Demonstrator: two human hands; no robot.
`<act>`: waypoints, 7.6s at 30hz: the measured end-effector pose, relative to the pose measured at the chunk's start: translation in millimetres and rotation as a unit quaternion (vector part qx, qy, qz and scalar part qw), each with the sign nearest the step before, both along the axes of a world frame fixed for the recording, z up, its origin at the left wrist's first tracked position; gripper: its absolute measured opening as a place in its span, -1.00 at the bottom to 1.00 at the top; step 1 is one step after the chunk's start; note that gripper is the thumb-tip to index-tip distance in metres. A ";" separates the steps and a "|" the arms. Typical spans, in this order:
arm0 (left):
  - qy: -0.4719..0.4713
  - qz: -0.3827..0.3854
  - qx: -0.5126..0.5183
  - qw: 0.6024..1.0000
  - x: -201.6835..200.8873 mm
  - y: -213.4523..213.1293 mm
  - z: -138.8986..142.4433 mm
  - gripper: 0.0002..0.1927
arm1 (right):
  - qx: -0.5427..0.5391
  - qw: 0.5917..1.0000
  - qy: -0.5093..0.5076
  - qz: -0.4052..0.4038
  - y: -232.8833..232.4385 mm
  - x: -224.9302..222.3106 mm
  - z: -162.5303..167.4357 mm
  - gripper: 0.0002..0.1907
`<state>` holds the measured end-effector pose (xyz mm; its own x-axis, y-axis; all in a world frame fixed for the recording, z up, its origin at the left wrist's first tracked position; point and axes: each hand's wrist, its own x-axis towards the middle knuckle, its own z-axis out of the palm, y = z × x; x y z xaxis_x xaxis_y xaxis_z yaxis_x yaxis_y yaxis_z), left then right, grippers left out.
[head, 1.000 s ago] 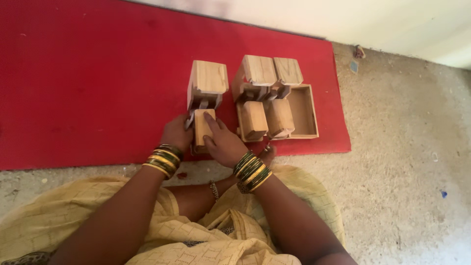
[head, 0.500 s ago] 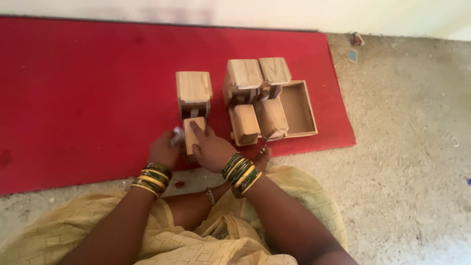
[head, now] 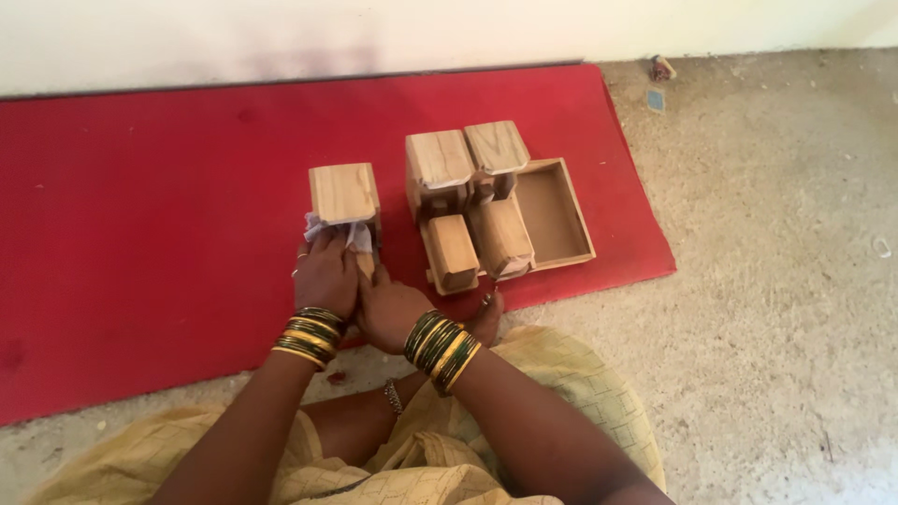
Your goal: The person sits on the floor and wipes several small wooden blocks and a wooden tray with a white cloth. They handle each piece individually, turning them over to wipe all sides, then place them back on the red mat.
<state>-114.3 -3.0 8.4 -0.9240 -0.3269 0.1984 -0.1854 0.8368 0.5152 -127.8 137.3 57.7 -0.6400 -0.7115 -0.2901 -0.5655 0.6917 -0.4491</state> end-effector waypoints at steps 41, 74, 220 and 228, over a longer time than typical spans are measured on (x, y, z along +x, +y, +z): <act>-0.314 -0.043 -0.024 0.948 -32.1 -10.8 31.7 -0.30 | 0.063 0.997 0.017 0.030 -3.4 3.4 -19.2 -0.32; -0.103 -0.127 0.020 0.986 4.5 -1.1 18.4 -0.30 | 0.098 0.993 -0.025 0.066 -11.3 2.7 1.2 -0.38; -0.071 0.006 0.332 0.941 22.9 -28.7 -18.4 -0.31 | 0.065 0.997 -0.014 0.030 -13.0 6.8 7.2 -0.23; -0.108 -0.005 0.297 0.949 22.6 -38.8 -44.9 -0.22 | 0.060 0.998 -0.008 0.027 -12.2 9.5 5.9 -0.23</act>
